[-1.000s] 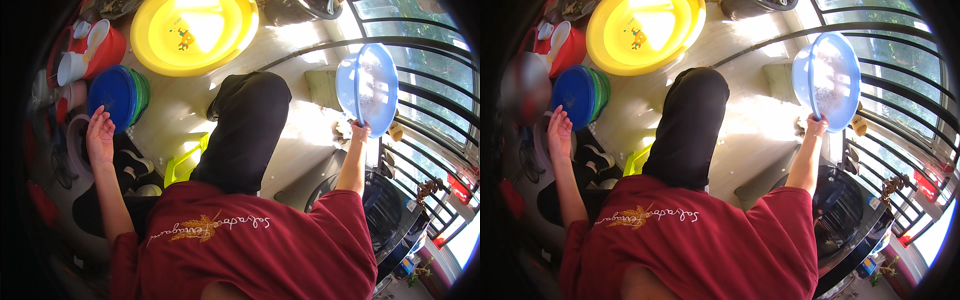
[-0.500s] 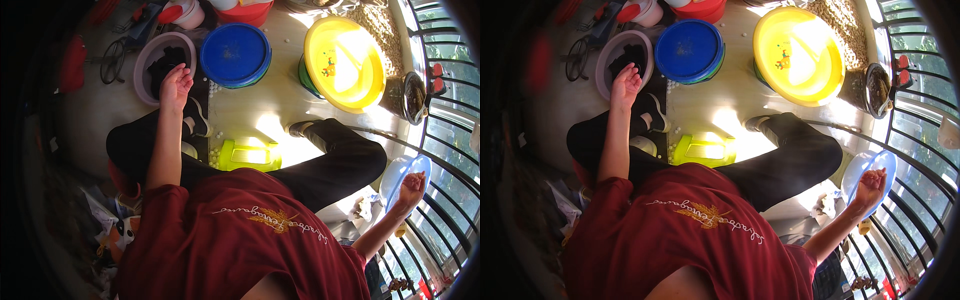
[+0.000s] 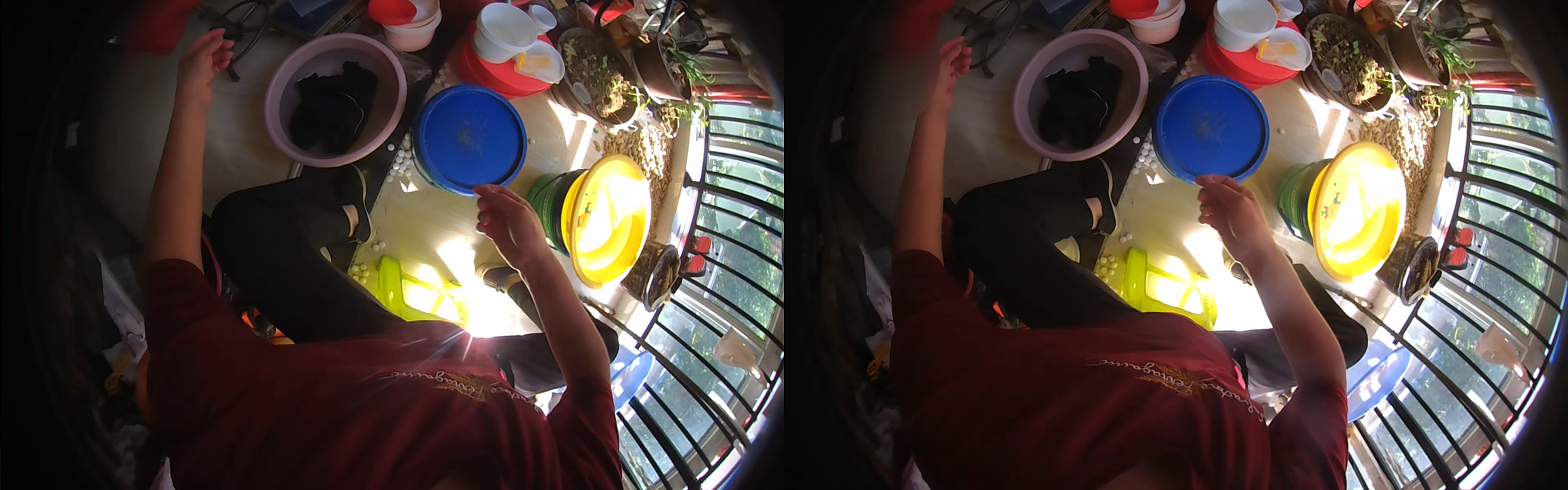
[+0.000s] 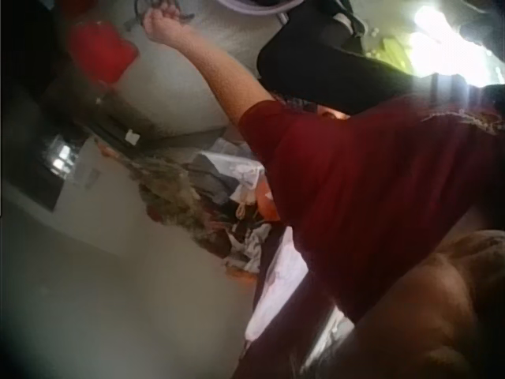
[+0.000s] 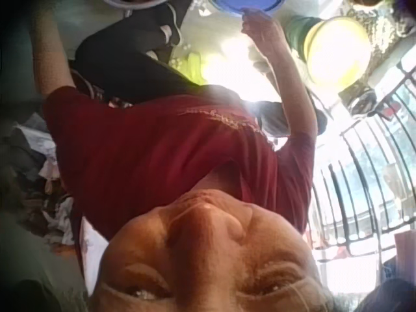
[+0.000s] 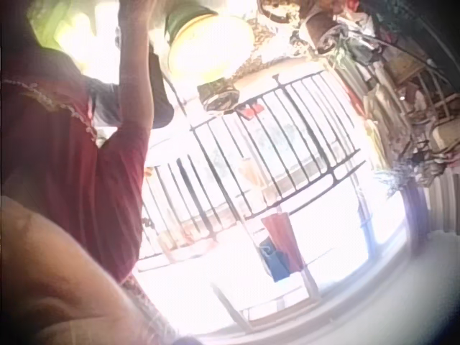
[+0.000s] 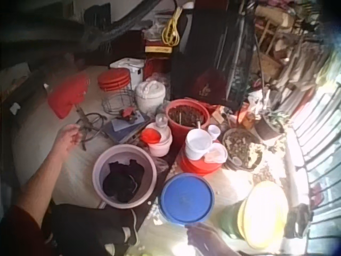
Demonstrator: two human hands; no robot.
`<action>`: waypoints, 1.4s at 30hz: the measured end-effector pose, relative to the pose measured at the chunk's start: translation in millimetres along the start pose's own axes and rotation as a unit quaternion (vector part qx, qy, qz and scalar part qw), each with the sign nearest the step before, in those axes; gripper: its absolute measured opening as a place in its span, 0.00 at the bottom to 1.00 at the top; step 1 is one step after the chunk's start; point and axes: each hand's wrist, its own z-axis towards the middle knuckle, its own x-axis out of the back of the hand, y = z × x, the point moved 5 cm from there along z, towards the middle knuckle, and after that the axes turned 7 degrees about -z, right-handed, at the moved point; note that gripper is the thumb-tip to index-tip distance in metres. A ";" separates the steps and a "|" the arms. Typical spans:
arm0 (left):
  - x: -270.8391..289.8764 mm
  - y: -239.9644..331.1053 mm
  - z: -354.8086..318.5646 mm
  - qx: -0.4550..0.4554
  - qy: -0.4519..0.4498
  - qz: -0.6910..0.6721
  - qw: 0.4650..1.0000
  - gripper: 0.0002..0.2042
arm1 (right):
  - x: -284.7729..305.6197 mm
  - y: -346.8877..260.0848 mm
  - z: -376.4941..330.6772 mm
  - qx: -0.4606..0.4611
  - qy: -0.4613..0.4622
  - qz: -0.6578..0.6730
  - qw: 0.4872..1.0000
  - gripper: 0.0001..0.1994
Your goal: The person scrubs a black garment in a basin of soapy water, wrings it out by hand, and pours the water away before scrubbing more clothes in a different basin.
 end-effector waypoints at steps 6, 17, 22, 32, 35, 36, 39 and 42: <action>68.1 -161.1 4.7 0.237 0.069 0.127 0.961 0.25 | -91.1 16.1 155.5 -0.040 -0.100 0.009 0.994 0.20; 84.1 -408.1 34.8 0.159 -0.118 -0.232 0.952 0.22 | -62.3 27.1 403.5 0.101 0.293 -0.406 0.860 0.28; 45.4 -375.6 39.3 0.349 0.129 -0.354 0.858 0.21 | -52.1 33.6 432.3 -0.003 0.178 -0.116 0.977 0.21; 58.9 -291.4 7.1 0.324 -0.043 -0.389 0.861 0.18 | -77.7 -44.7 314.8 -0.049 0.207 -0.072 0.975 0.19; 44.3 -221.0 13.5 0.324 -0.038 -0.345 0.880 0.18 | -47.1 -50.9 283.0 -0.013 0.192 -0.026 0.981 0.19; 40.9 -194.6 11.9 0.320 -0.042 -0.333 0.886 0.18 | -46.2 -55.2 265.4 -0.007 0.158 0.024 0.987 0.19; -0.2 -135.7 5.7 0.296 -0.050 -0.304 0.904 0.17 | -35.5 -77.1 198.5 0.025 0.095 0.152 0.983 0.18; -51.8 -98.1 -22.5 0.302 -0.087 -0.280 0.907 0.17 | -11.2 -100.6 146.2 0.074 0.047 0.225 0.970 0.21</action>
